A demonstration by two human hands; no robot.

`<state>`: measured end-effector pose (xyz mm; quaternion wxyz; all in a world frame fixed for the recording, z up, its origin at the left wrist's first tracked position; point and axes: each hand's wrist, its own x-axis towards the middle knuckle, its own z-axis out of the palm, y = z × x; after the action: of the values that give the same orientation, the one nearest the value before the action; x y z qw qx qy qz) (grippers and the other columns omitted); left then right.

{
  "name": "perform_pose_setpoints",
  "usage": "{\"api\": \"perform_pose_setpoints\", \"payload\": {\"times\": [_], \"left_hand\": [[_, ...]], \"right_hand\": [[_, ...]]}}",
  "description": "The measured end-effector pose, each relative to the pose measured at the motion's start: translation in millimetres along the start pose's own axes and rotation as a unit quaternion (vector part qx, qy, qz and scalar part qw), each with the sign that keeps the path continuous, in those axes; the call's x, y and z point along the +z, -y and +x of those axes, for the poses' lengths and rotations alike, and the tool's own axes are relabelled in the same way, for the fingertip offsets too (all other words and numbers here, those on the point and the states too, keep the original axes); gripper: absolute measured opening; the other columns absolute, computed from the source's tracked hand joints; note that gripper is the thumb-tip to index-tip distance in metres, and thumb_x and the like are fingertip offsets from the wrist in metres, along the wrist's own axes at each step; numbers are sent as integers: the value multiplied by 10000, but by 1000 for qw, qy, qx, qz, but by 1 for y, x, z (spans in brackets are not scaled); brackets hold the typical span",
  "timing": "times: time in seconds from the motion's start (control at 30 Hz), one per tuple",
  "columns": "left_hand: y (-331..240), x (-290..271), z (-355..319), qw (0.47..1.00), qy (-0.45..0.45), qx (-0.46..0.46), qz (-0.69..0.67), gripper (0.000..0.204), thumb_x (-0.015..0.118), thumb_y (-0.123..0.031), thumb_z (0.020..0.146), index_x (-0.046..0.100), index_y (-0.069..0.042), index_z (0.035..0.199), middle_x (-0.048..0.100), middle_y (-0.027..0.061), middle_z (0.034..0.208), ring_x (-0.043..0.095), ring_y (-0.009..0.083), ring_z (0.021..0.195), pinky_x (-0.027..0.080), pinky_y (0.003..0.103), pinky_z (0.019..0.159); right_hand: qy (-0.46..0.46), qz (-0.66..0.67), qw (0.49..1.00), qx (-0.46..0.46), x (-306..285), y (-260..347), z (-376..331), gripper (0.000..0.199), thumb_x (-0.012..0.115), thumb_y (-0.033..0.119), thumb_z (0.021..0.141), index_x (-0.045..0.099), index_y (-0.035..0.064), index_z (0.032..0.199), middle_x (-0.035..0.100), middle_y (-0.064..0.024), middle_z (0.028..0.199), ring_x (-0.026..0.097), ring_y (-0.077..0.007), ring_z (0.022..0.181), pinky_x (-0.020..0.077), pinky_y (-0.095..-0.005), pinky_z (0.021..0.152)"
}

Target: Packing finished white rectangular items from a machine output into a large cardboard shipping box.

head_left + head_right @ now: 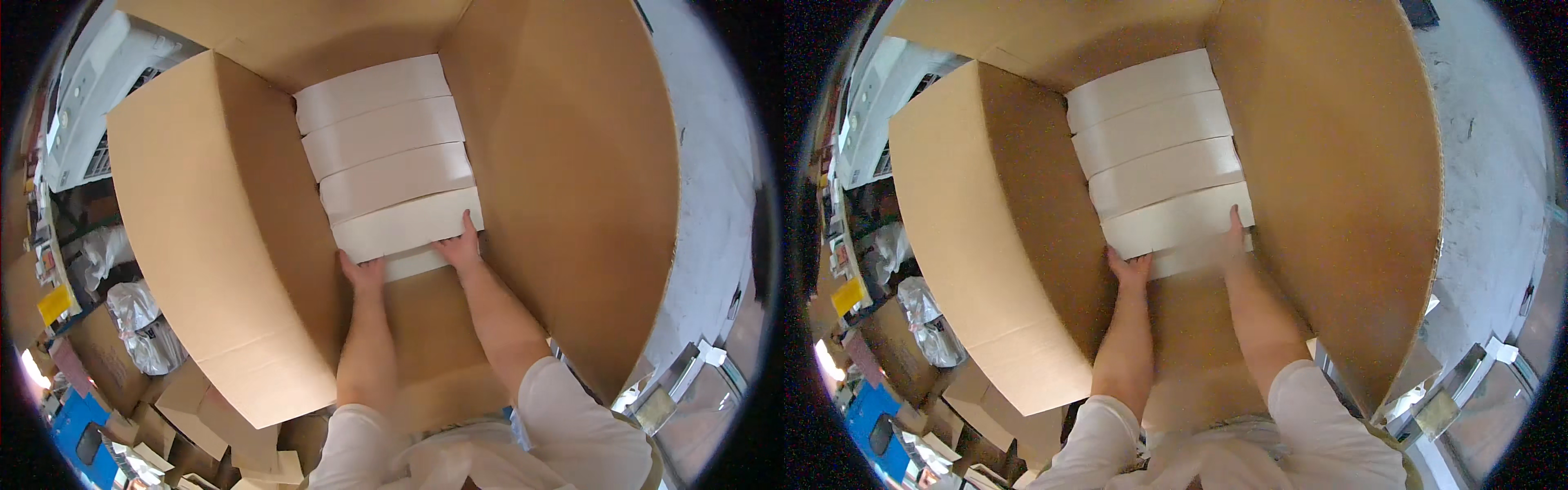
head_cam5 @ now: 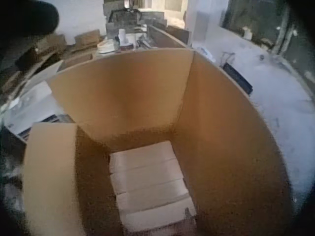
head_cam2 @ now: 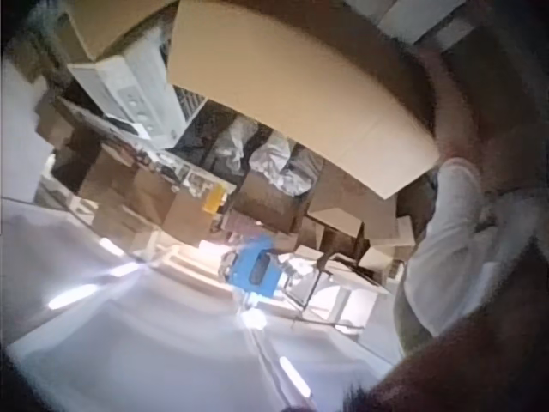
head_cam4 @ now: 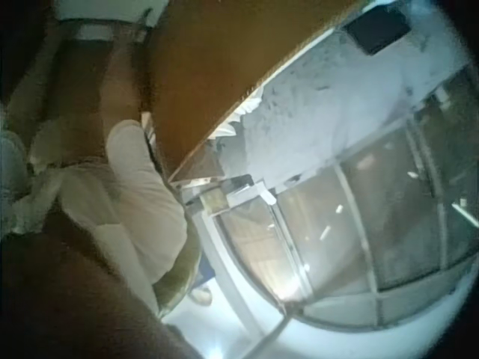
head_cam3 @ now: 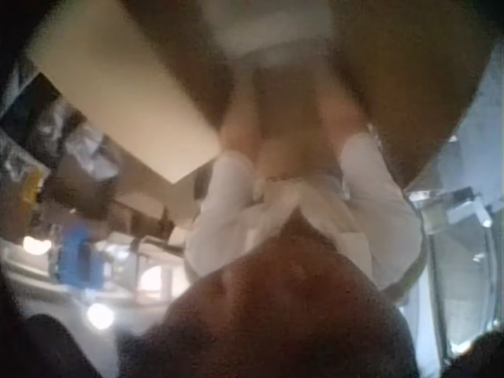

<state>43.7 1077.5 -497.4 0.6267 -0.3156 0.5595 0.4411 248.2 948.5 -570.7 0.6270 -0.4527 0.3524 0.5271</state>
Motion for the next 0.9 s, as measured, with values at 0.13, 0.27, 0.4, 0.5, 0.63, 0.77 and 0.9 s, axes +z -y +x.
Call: {"api": "perform_pose_setpoints", "payload": {"times": [0.13, 0.27, 0.4, 0.5, 0.63, 0.77, 0.9], "left_hand": [[-12, -15, 31, 997, 13, 21, 75, 669, 575, -527, 941, 430, -161, 1481, 415, 103, 1514, 391, 333, 1402, 372, 596, 1126], [-14, -16, 45, 975, -6, 79, 205, 719, 560, -555, 933, 418, -111, 1481, 409, 128, 1534, 396, 369, 1398, 442, 584, 1043], [-8, 6, 24, 645, -201, 244, 695, 593, 596, -362, 960, 477, -7, 1419, 502, 208, 1443, 404, 390, 1393, 385, 520, 1126], [42, 66, -26, 538, -37, 424, 728, 721, 524, -426, 981, 382, 115, 1437, 353, 282, 1549, 336, 407, 1434, 329, 474, 1158], [11, 109, 22, 279, 6, 593, 755, 712, 491, -378, 1017, 306, 124, 1487, 305, 297, 1566, 278, 412, 1468, 220, 486, 1215], [1, 99, 51, 253, -17, 529, 810, 762, 459, -426, 1031, 243, 118, 1518, 238, 280, 1603, 204, 415, 1500, 192, 493, 1227], [12, 104, 60, 164, -1, 569, 806, 767, 458, -432, 1032, 241, 125, 1514, 246, 295, 1593, 208, 411, 1500, 240, 480, 1214]], "right_hand": [[-43, -95, 994, -43, -35, 13, 12, 778, 706, 563, 875, 431, 140, 1467, 410, -104, 1503, 385, -326, 1389, 318, -521, 1163], [-50, -230, 963, -131, -32, 20, 15, 741, 755, 501, 861, 459, 150, 1442, 426, -105, 1478, 397, -325, 1371, 344, -491, 1157], [-171, -196, 965, -28, -17, 38, 12, 777, 773, 481, 840, 448, 119, 1445, 437, -132, 1451, 428, -289, 1314, 442, -486, 1010], [-308, -358, 879, -67, -36, 63, 6, 773, 773, 452, 835, 461, 71, 1430, 489, -147, 1400, 471, -270, 1244, 476, -473, 905], [-309, -486, 804, -150, 2, 34, -6, 716, 770, 408, 833, 542, -35, 1347, 601, -172, 1310, 577, -283, 1137, 483, -430, 915], [-243, -570, 750, -231, 19, 22, -40, 680, 765, 395, 835, 587, -93, 1274, 650, -183, 1258, 623, -302, 1109, 478, -400, 950], [-250, -542, 774, -210, 17, 34, -30, 639, 748, 385, 846, 609, -89, 1252, 659, -200, 1257, 624, -318, 1149, 469, -409, 976]]}}
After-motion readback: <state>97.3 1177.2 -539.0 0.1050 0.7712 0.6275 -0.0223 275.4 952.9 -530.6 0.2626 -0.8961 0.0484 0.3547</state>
